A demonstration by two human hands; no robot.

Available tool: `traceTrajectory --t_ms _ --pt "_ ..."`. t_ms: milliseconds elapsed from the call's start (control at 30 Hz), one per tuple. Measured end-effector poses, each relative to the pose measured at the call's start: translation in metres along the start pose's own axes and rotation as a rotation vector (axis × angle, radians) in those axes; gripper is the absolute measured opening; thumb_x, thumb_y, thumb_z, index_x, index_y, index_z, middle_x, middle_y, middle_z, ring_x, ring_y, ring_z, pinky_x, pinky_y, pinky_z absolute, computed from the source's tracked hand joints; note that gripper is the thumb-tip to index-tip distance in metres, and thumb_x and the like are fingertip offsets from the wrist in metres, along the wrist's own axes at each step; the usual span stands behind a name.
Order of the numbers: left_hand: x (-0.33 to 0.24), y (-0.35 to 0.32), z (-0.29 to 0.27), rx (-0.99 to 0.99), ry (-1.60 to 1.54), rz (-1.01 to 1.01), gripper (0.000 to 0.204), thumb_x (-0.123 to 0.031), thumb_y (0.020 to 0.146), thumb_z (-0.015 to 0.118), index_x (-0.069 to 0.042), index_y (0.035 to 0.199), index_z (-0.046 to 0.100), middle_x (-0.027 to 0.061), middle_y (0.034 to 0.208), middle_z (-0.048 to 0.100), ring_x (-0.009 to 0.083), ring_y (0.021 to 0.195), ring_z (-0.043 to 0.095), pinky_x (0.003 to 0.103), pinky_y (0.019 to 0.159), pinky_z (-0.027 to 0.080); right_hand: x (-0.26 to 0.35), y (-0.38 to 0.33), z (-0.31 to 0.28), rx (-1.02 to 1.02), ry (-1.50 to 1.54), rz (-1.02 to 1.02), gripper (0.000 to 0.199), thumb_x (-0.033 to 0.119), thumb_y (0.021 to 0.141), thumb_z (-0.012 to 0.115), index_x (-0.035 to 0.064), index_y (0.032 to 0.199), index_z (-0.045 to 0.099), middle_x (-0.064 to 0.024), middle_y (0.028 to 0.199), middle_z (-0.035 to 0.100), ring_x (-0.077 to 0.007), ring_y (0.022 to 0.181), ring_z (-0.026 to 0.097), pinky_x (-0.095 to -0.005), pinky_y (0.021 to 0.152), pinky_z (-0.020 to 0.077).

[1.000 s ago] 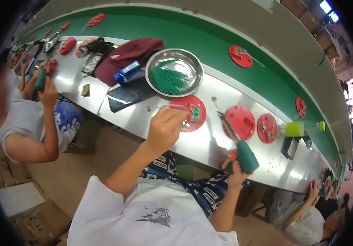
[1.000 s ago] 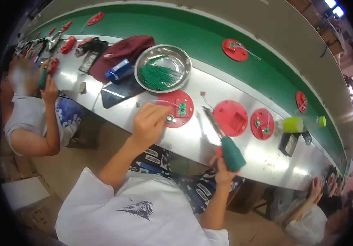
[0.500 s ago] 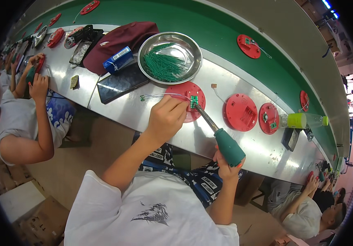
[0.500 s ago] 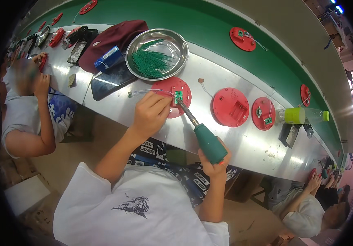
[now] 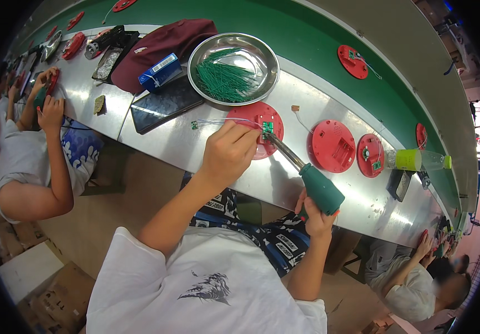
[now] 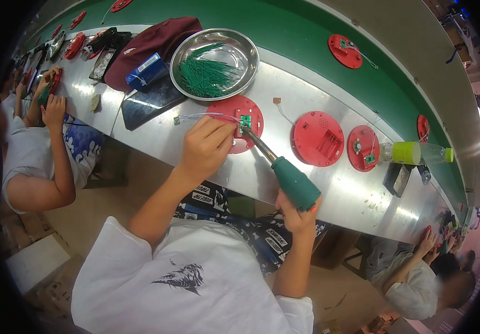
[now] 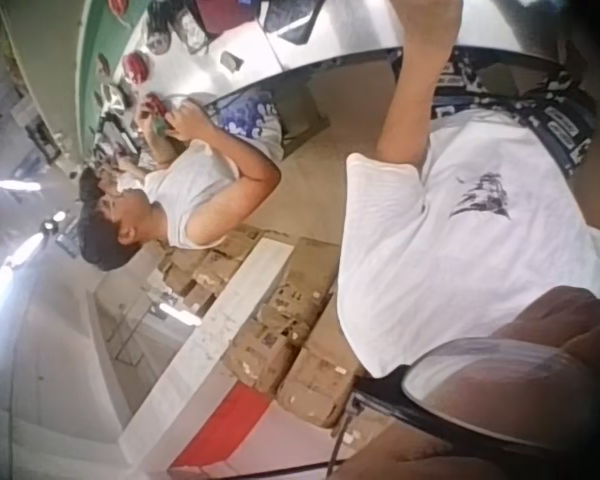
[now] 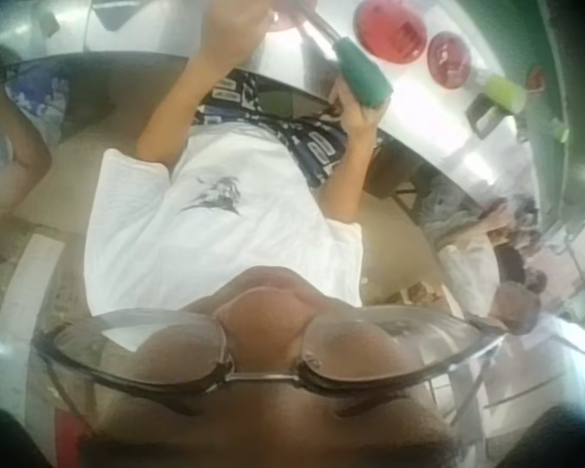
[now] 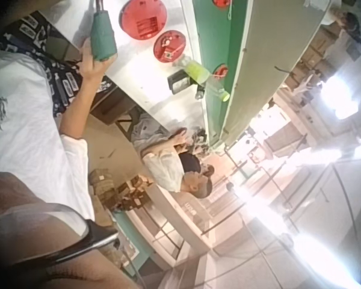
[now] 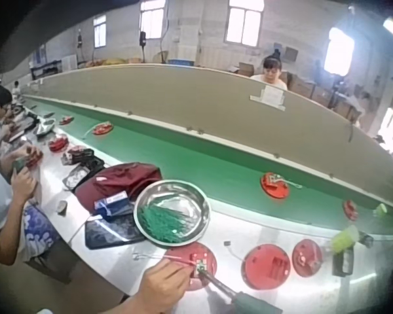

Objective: Soldering electronic components onto small PCBs housed in red plastic casings on an assembly line.

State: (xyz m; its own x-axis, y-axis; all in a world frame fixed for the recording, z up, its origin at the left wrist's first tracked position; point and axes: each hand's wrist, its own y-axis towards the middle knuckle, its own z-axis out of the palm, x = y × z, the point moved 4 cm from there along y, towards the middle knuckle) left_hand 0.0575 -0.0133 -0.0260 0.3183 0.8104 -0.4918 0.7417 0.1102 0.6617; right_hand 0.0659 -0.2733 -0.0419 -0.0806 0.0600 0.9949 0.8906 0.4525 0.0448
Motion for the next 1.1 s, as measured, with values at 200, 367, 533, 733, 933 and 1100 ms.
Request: traceTrajectory --t_ms 200,367,533,733,933,1100 --pt "0.0 0.0 0.003 -0.011 0.007 -0.009 0.016 0.001 0.074 0.069 -0.002 0.089 0.07 0.0082 0.084 0.065 0.0268 0.075 0.06 0.036 0.064 0.052 0.004 -0.002 -0.003 -0.2 0.293 -0.024 0.05 0.015 0.093 0.063 -0.008 0.136 0.05 -0.0223 0.109 0.067 -0.0237 0.062 0.064 -0.0319 0.055 0.0506" --pt "-0.001 0.003 0.001 -0.022 0.016 -0.007 0.013 0.0 0.074 0.07 -0.002 0.087 0.069 0.0077 0.083 0.065 0.0268 0.075 0.061 0.036 0.063 0.052 -0.002 -0.008 -0.027 -0.291 0.161 -0.146 0.05 0.024 0.098 0.057 -0.0094 0.134 0.047 -0.0252 0.105 0.065 -0.0256 0.055 0.062 -0.0318 0.048 0.0508" --pt "-0.002 0.002 0.001 -0.011 0.045 -0.01 0.013 0.0 0.074 0.07 -0.003 0.087 0.07 0.0074 0.082 0.065 0.0266 0.075 0.062 0.036 0.063 0.053 -0.005 -0.012 -0.048 -0.391 0.181 -0.154 0.046 0.025 0.099 0.055 -0.0096 0.128 0.049 -0.0246 0.101 0.064 -0.0234 0.051 0.061 -0.0309 0.043 0.0488" --pt "-0.005 0.001 0.003 -0.008 0.064 -0.008 0.014 0.0 0.074 0.07 -0.003 0.088 0.071 0.0077 0.082 0.065 0.027 0.076 0.063 0.037 0.063 0.053 -0.009 -0.016 -0.061 -0.519 0.328 -0.157 0.041 0.03 0.103 0.05 -0.0081 0.116 0.052 -0.0223 0.096 0.062 -0.0198 0.048 0.058 -0.0308 0.041 0.0482" --pt "-0.01 0.002 0.002 -0.013 0.099 -0.026 0.014 0.0 0.074 0.071 -0.002 0.087 0.071 0.0085 0.082 0.065 0.0281 0.076 0.063 0.038 0.063 0.052 -0.009 -0.016 -0.059 -0.542 0.34 -0.156 0.041 0.031 0.103 0.051 -0.0083 0.116 0.052 -0.021 0.096 0.062 -0.0194 0.048 0.058 -0.0301 0.041 0.0478" --pt "-0.008 0.0 0.004 0.029 0.105 -0.084 0.02 -0.002 0.072 0.073 -0.002 0.092 0.069 0.0105 0.091 0.065 0.0307 0.084 0.062 0.04 0.07 0.051 -0.01 -0.018 -0.06 -0.574 0.36 -0.18 0.041 0.03 0.102 0.052 -0.0081 0.115 0.053 -0.0203 0.095 0.062 -0.0198 0.049 0.059 -0.0306 0.042 0.0482"
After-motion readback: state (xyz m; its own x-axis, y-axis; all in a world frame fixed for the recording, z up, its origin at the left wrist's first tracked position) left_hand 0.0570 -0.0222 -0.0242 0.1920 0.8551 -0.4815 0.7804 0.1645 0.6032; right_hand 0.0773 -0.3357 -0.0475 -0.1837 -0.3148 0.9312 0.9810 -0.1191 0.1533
